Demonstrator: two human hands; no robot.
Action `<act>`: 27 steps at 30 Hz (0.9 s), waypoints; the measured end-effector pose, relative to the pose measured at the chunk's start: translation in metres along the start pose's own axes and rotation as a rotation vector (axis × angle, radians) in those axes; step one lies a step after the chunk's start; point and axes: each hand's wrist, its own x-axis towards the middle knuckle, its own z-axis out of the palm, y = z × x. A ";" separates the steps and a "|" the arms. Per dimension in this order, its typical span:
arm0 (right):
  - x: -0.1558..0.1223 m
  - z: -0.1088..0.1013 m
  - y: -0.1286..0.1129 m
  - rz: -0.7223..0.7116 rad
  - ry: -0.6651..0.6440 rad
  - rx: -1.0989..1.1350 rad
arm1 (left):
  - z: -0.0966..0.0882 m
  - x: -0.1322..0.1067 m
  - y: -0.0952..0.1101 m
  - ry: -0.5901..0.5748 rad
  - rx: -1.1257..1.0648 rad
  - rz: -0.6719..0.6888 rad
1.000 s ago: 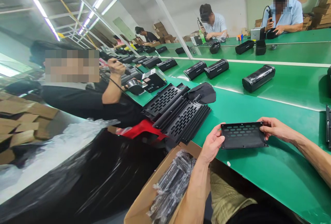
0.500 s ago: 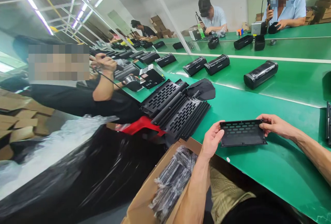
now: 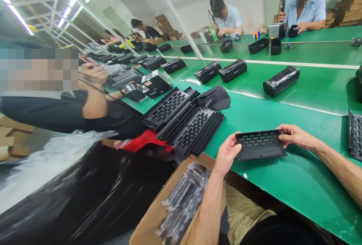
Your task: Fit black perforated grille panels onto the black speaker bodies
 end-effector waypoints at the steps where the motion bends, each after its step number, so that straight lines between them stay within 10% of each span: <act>1: 0.000 0.000 0.000 -0.001 0.003 0.007 | 0.000 0.000 0.000 0.001 -0.011 0.003; 27: -0.001 0.002 0.000 0.030 -0.036 0.111 | 0.005 0.009 0.007 0.020 -0.121 -0.090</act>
